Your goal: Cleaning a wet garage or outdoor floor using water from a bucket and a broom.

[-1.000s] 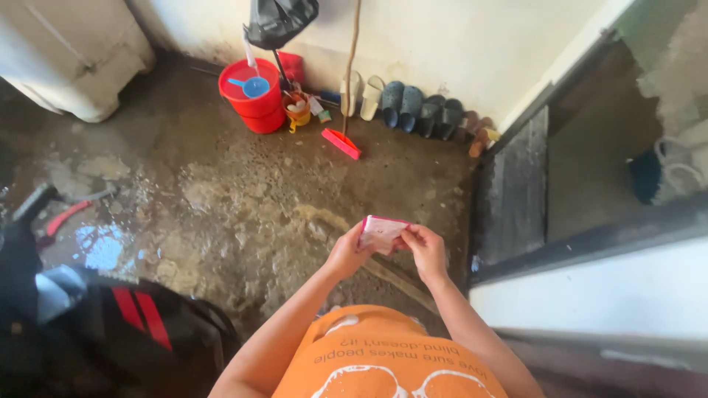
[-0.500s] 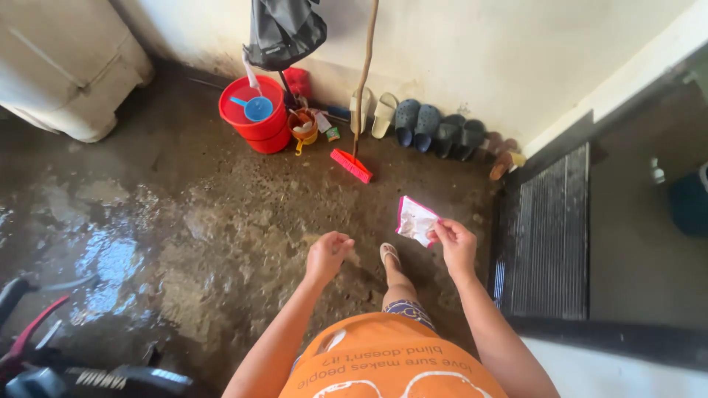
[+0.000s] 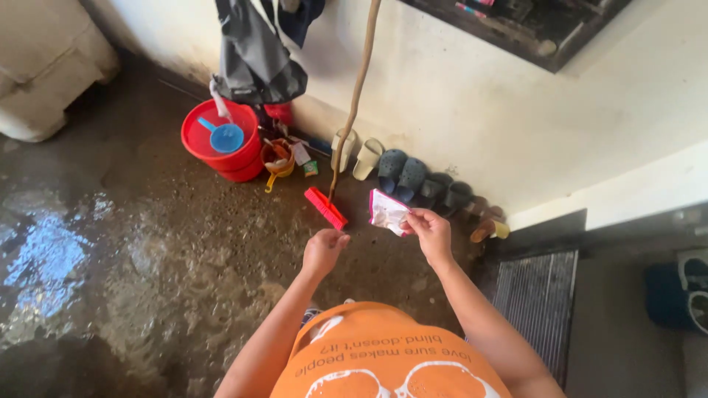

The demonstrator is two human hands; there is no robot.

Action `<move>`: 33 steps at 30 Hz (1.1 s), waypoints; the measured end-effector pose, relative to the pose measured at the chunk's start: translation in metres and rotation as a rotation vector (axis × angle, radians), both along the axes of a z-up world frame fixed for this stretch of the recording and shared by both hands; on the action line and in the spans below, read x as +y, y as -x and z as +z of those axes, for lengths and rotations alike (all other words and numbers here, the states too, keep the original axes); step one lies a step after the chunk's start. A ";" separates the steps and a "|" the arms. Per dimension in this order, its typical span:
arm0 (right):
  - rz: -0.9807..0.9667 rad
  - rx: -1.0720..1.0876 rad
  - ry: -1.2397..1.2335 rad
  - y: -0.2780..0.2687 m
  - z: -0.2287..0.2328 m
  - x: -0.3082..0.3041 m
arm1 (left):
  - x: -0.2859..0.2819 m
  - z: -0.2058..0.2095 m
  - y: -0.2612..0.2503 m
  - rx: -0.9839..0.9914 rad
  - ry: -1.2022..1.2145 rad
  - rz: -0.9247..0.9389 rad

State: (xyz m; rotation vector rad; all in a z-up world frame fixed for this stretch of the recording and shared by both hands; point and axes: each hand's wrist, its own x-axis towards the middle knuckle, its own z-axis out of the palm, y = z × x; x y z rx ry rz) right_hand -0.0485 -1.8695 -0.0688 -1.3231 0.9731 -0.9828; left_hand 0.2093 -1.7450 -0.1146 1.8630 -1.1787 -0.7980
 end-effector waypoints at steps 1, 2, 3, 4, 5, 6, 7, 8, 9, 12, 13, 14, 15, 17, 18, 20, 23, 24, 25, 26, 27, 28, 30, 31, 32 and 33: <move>-0.002 0.001 -0.004 -0.008 0.006 -0.019 | -0.017 -0.002 -0.005 0.001 -0.004 -0.002; -0.010 -0.024 -0.027 -0.016 0.011 -0.036 | -0.033 -0.004 -0.010 0.042 0.050 0.002; -0.021 -0.048 -0.054 -0.023 0.014 -0.051 | -0.046 -0.008 -0.013 0.085 0.099 0.004; -0.026 -0.046 -0.063 -0.026 0.011 -0.063 | -0.061 -0.001 -0.019 0.087 0.089 0.000; -0.038 -0.067 -0.083 -0.032 0.008 -0.078 | -0.081 0.006 -0.027 0.095 0.089 -0.003; -0.049 -0.089 -0.103 -0.039 0.006 -0.093 | -0.100 0.014 -0.036 0.104 0.088 -0.006; -0.061 -0.096 -0.100 -0.049 0.006 -0.110 | -0.123 0.014 -0.044 0.098 0.090 -0.019; -0.063 -0.132 -0.104 -0.059 0.007 -0.128 | -0.145 0.014 -0.051 0.087 0.042 -0.060; -0.074 -0.165 -0.112 -0.065 0.006 -0.139 | -0.163 0.012 -0.055 0.080 -0.012 -0.110; -0.117 -0.176 -0.102 -0.084 -0.003 -0.180 | -0.229 0.011 -0.073 0.132 0.052 -0.182; -0.138 -0.180 -0.100 -0.092 -0.003 -0.194 | -0.249 0.008 -0.080 0.130 0.051 -0.204; -0.156 -0.183 -0.111 -0.101 -0.002 -0.207 | -0.268 0.006 -0.086 0.143 0.046 -0.248; -0.172 -0.181 -0.126 -0.107 -0.002 -0.218 | -0.284 0.001 -0.090 0.159 0.038 -0.289; -0.205 -0.213 -0.129 -0.120 -0.001 -0.241 | -0.320 0.002 -0.100 0.170 0.037 -0.335; -0.221 -0.246 -0.131 -0.127 -0.001 -0.254 | -0.339 0.004 -0.106 0.179 0.038 -0.363; -0.246 -0.272 -0.141 -0.139 0.001 -0.265 | -0.365 0.010 -0.110 0.129 0.100 -0.396; -0.250 -0.283 -0.123 -0.143 -0.009 -0.292 | -0.406 0.019 -0.111 0.034 0.213 -0.433; -0.232 -0.265 -0.105 -0.141 -0.015 -0.303 | -0.420 0.021 -0.109 -0.008 0.255 -0.435; -0.236 -0.266 -0.101 -0.140 -0.017 -0.317 | -0.433 0.015 -0.107 -0.009 0.259 -0.439; -0.220 -0.273 -0.108 -0.138 -0.019 -0.330 | -0.446 0.010 -0.104 0.037 0.181 -0.440; -0.201 -0.279 -0.113 -0.136 -0.021 -0.345 | -0.460 0.004 -0.101 0.082 0.104 -0.438; -0.202 -0.281 -0.106 -0.136 -0.015 -0.364 | -0.474 0.011 -0.099 0.080 0.111 -0.440; -0.194 -0.322 -0.179 -0.131 -0.003 -0.398 | -0.498 0.022 -0.090 0.316 0.091 -0.459; -0.188 -0.319 -0.179 -0.125 0.004 -0.407 | -0.509 0.028 -0.086 0.318 0.093 -0.453; -0.144 -0.233 -0.167 -0.119 0.012 -0.415 | -0.519 0.035 -0.082 0.204 0.041 -0.409; -0.096 -0.156 -0.135 -0.116 0.023 -0.436 | -0.541 0.046 -0.082 0.080 0.007 -0.362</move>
